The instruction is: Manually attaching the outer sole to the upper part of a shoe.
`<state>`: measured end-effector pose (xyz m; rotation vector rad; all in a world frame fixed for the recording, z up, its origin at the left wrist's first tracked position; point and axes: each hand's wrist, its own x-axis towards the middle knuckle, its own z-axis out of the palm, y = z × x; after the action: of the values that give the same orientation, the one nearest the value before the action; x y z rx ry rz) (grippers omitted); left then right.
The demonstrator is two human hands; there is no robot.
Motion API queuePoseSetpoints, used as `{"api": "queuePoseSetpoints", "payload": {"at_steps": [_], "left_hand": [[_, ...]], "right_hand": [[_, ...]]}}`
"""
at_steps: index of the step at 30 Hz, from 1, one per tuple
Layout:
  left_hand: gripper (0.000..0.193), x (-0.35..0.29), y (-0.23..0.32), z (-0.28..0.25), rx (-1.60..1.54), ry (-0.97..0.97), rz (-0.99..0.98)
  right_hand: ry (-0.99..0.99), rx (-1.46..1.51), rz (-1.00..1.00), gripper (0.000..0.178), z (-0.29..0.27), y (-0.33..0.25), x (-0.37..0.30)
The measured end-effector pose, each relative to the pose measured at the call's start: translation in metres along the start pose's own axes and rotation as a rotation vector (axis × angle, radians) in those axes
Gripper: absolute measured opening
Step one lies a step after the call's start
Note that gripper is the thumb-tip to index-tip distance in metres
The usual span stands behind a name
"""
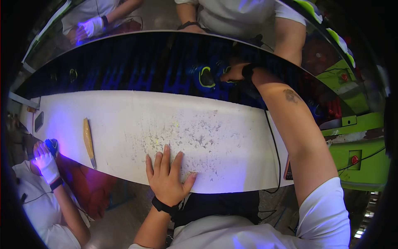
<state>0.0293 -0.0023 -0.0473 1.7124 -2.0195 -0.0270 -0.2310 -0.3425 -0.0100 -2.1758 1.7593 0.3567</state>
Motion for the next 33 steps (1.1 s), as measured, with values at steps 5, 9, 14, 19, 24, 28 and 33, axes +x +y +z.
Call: {"api": "queuePoseSetpoints", "payload": {"at_steps": [5,9,14,19,24,28,33], "left_hand": [[0.064,0.002,0.001,-0.006,-0.038,0.013,0.038],[0.088,0.011,0.008,-0.04,-0.46,0.055,-0.005],[0.078,0.017,0.039,-0.058,-0.464,-0.232,0.408],[0.072,-0.006,0.045,-0.027,-0.53,-0.215,0.346],[0.076,-0.032,0.048,-0.05,-0.622,-0.129,0.165],[0.083,-0.059,0.028,-0.053,-0.534,-0.308,0.219],[0.067,-0.057,0.005,-0.035,-0.356,-0.087,0.415]], "right_hand": [[-0.186,0.202,-0.004,0.07,-0.069,-0.003,-0.069],[-0.194,0.189,-0.594,0.072,-0.079,-0.038,-0.177],[0.182,0.27,-0.714,0.062,-0.144,-0.082,-0.261],[0.808,-0.199,-0.523,0.056,-0.231,-0.08,-0.232],[0.402,-0.206,-0.056,0.084,-0.251,-0.091,-0.181],[0.391,-0.213,-0.238,0.079,-0.255,-0.073,-0.204],[1.042,0.3,-0.749,0.021,-0.201,-0.068,-0.283]]}}
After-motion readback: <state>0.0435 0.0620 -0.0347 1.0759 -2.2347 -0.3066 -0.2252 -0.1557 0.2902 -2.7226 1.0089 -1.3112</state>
